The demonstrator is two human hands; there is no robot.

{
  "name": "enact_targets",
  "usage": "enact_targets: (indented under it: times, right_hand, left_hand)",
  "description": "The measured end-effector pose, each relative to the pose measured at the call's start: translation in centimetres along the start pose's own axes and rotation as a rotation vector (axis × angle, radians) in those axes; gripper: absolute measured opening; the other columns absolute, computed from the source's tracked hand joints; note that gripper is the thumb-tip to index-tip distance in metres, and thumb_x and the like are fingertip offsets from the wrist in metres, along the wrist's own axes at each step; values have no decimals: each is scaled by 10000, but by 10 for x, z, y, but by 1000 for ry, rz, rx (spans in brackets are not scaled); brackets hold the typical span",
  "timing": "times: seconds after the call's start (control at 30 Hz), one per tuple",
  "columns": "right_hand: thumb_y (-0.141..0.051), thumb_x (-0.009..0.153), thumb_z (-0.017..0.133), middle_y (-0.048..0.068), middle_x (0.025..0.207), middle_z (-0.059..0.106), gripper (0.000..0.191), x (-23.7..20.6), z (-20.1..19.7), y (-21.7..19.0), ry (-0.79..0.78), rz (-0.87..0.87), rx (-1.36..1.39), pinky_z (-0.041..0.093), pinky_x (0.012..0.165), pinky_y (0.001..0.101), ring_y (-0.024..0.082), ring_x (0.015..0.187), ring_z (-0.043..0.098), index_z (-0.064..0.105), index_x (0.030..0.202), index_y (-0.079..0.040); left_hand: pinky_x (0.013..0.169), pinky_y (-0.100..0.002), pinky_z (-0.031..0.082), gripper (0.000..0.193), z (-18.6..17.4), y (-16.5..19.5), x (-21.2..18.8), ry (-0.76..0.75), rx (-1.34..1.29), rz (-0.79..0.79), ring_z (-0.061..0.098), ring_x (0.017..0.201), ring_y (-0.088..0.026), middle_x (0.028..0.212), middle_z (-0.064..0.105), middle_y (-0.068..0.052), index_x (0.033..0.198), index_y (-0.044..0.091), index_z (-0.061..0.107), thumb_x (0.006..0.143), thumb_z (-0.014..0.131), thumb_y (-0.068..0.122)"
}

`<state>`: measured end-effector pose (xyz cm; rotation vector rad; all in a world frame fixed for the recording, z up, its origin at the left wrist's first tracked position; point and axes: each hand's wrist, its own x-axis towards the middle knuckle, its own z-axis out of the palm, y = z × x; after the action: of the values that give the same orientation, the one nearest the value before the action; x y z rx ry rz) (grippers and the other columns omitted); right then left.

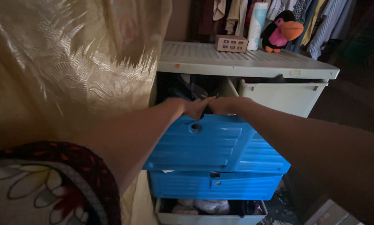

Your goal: The person reorganizes items on top of a plastic drawer unit in a bedroom. They move a plush elephant, a bottle, a small box, and a plush toucan, open and close drawers, place the elephant and other items into drawers, and rearrange the remaining objects neatly on the surface.

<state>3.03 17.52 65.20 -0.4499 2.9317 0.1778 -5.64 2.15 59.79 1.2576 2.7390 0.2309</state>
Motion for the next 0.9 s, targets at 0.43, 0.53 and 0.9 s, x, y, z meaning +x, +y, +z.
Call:
enact_targets:
  times: [0.43, 0.53, 0.9]
  right_hand:
    - [-510, 834, 746, 217, 1481, 538, 873, -16, -11, -18, 25, 83, 58, 470, 1100, 501, 386, 1348, 549, 441, 1523, -69]
    - [-526, 759, 761, 210, 1407, 620, 900, -33, -20, -26, 38, 95, 151, 521, 1058, 510, 389, 1262, 637, 479, 1504, -107]
    - [-495, 695, 851, 179, 1552, 438, 1168, -84, -50, -28, 433, 33, 879, 453, 1106, 517, 350, 1369, 504, 224, 1631, -184]
  left_hand:
    - [1217, -495, 413, 1376, -9, 0, -6, 79, -42, 252, 464, 1458, -425, 1598, 377, -276, 1686, 222, -133, 708, 828, 342]
    - [1227, -467, 318, 1434, -21, 6, -16, 116, -13, 231, 423, 1465, -396, 1603, 379, -237, 1639, 166, -113, 639, 912, 245]
    - [1168, -513, 364, 1426, -98, 32, -101, 321, -293, 113, 374, 1463, -385, 1612, 325, -216, 1627, 280, 64, 557, 1008, 236]
